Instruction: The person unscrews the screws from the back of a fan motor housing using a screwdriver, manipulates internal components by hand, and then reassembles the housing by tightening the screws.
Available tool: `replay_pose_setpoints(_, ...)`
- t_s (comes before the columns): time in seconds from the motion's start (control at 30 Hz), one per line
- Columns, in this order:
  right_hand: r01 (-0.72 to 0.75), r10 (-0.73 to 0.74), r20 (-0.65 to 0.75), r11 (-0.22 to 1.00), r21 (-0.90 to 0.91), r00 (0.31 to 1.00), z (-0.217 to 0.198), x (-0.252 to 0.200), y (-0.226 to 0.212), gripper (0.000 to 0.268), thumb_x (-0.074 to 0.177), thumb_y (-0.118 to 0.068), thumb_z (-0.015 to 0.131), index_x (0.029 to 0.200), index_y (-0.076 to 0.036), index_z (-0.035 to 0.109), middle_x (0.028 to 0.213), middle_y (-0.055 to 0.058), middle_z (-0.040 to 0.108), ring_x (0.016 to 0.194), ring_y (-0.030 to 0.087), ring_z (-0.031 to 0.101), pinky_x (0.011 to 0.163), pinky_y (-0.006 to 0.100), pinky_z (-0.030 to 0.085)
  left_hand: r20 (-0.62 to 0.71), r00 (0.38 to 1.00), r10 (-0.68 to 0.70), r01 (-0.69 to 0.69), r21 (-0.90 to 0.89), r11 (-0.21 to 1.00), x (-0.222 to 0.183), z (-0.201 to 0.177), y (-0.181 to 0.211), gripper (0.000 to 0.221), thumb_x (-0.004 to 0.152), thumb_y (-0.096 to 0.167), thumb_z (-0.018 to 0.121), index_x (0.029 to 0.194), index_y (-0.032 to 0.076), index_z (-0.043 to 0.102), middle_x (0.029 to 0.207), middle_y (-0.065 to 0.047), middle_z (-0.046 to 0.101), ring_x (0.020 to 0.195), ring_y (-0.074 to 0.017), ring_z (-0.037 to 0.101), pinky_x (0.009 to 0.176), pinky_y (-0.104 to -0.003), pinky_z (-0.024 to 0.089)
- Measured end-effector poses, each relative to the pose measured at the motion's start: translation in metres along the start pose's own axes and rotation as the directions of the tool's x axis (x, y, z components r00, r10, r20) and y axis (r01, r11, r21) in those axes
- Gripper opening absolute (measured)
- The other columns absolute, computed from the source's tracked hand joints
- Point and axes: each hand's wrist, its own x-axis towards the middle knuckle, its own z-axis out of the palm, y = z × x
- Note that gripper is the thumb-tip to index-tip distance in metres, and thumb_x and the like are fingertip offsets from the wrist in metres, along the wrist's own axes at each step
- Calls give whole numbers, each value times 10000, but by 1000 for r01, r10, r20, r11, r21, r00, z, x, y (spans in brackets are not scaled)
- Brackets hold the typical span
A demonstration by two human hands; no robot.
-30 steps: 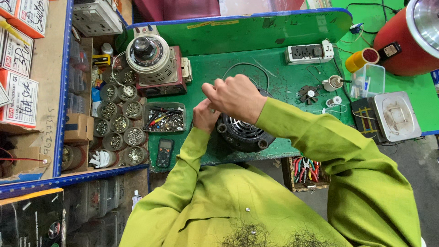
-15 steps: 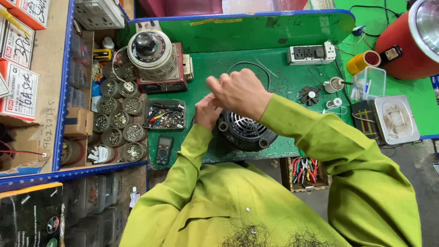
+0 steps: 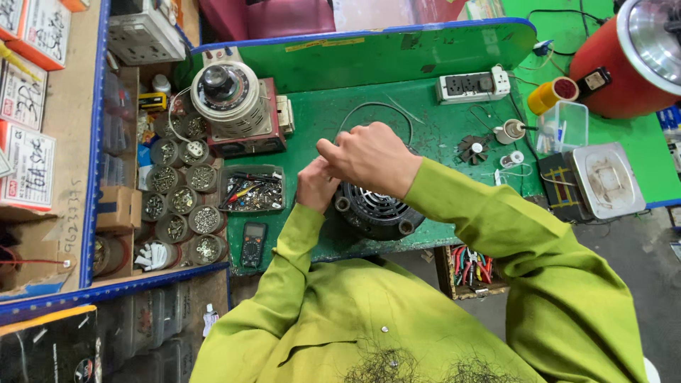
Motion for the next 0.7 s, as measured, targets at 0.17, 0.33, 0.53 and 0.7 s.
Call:
replay_pose_setpoints(0.17, 171, -165, -94, 983, 62, 982, 0, -3, 4, 97, 976, -259, 614, 1028, -180, 592, 986, 76, 593, 918, 336, 654, 724, 420, 538, 165, 980, -113, 130, -94, 987, -8, -10, 5, 178, 955, 231, 635, 1000, 75, 710, 898, -184, 687, 966, -439, 692, 832, -554, 561)
replay_pose_setpoints(0.33, 186, -167, -127, 970, 159, 978, 16, -4, -2, 253, 926, -178, 668, 1157, -143, 570, 1180, 117, 567, 989, 353, 642, 801, 442, 572, 121, 992, -35, 25, 80, 996, -9, -9, -6, 117, 953, 180, 667, 873, 102, 702, 778, -153, 671, 843, -375, 714, 777, -487, 581)
replay_pose_setpoints(0.53, -22, 18, -65, 997, -69, 998, 12, -2, -7, 271, 1013, -477, 571, 989, -207, 571, 734, 44, 651, 640, 288, 739, 530, 433, 563, 60, 990, -125, 124, 27, 992, 15, -28, 33, 101, 896, 194, 723, 909, 94, 725, 845, -134, 706, 931, -363, 711, 859, -487, 594)
replay_pose_setpoints(0.7, 224, -211, -139, 971, 84, 967, -2, -12, 3, 46, 998, -237, 595, 977, -206, 621, 1025, 51, 537, 950, 316, 605, 743, 401, 497, 135, 970, -202, 213, -77, 974, -12, -17, 18, 186, 1024, 166, 587, 960, 43, 712, 836, -210, 659, 952, -486, 659, 800, -563, 544)
